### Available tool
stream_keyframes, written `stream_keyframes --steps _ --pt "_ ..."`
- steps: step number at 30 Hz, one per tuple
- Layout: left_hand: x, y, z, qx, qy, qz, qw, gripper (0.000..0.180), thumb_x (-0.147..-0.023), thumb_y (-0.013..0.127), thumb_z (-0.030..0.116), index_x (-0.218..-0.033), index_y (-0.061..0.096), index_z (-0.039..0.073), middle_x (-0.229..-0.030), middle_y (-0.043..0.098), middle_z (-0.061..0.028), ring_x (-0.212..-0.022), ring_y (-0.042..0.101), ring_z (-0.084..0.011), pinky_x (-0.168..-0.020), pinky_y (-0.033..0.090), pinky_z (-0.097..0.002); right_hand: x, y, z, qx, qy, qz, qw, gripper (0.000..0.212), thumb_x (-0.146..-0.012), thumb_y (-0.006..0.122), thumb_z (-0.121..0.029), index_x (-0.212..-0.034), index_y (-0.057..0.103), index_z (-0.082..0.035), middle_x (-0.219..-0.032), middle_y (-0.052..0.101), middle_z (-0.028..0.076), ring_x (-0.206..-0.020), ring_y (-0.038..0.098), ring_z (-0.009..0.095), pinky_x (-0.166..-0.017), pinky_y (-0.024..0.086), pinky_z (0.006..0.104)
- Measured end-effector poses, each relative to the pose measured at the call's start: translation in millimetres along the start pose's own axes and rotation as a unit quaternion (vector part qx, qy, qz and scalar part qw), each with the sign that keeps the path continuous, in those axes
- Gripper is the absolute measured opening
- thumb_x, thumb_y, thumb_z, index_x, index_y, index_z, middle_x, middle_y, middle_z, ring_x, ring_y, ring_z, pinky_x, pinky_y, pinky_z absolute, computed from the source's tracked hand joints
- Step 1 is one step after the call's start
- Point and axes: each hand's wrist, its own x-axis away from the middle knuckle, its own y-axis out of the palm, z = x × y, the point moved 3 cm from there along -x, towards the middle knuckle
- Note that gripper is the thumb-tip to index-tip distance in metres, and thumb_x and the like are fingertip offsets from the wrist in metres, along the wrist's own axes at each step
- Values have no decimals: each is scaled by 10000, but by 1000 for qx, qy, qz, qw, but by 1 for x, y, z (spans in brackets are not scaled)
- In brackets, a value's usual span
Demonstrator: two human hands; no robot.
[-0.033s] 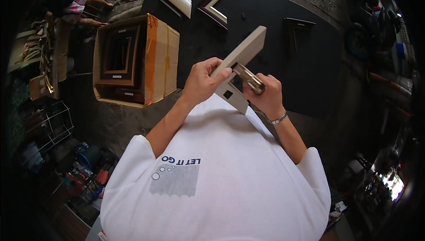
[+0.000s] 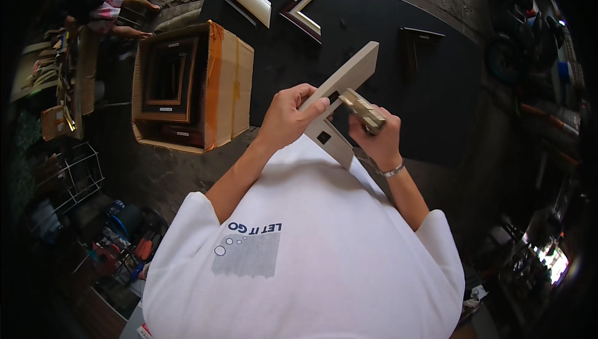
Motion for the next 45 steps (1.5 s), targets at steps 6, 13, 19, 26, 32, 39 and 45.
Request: stream_keyframes --steps 6,13,19,26,32,39,45 --pt "-1 -21 -2 75 24 33 996 304 -985 713 276 -1115 652 8 -942 725 -91 -913 703 -119 -817 546 -268 18 -54 84 -194 261 203 924 326 -977 711 -254 -1087 708 53 -980 725 49 -867 651 107 -775 519 288" --pt "38 -46 66 207 118 -113 965 540 -965 712 275 -1325 335 132 -1178 587 -106 -1187 661 -226 -1001 505 -393 76 -7 257 -1 352 20 936 408 -1017 669 -415 -812 543 -86 -658 467 -77 -557 434 58 -508 335 271" --pt "130 -139 173 152 302 47 940 611 -886 681 241 -1369 354 58 -1169 589 -165 -1013 666 -281 -937 511 -463 87 11 282 -60 368 -13 928 412 -1020 652 -446 -930 547 -58 -697 514 -36 -609 502 114 -571 412 304" --pt "138 -177 150 -471 72 290 830 435 -874 675 231 -1219 460 76 -1061 556 -155 -939 600 -318 -850 483 -421 85 -8 279 240 294 110 919 582 -980 655 -548 -1163 622 4 -975 626 118 -864 614 247 -795 503 391" --pt "114 -174 18 -499 66 238 831 362 -961 622 301 -1190 463 71 -1081 510 -160 -946 563 -342 -844 466 -485 59 0 179 199 271 198 921 528 -1010 641 -478 -1216 623 8 -1101 630 144 -980 636 256 -882 513 385" --pt "115 -194 -4 -506 52 203 837 450 -1015 600 442 -1219 501 53 -1140 514 -147 -1098 523 -317 -937 442 -472 -6 58 23 156 128 163 966 349 -1036 639 -332 -1186 656 -17 -1116 639 125 -995 634 234 -875 508 368" --pt "139 -197 -11 -495 94 117 856 574 -1035 530 509 -1392 525 60 -1462 477 -194 -1307 468 -343 -1082 378 -482 -65 132 -122 106 -73 51 990 256 -983 690 -202 -1186 672 -47 -1168 658 128 -1089 630 298 -908 488 373"
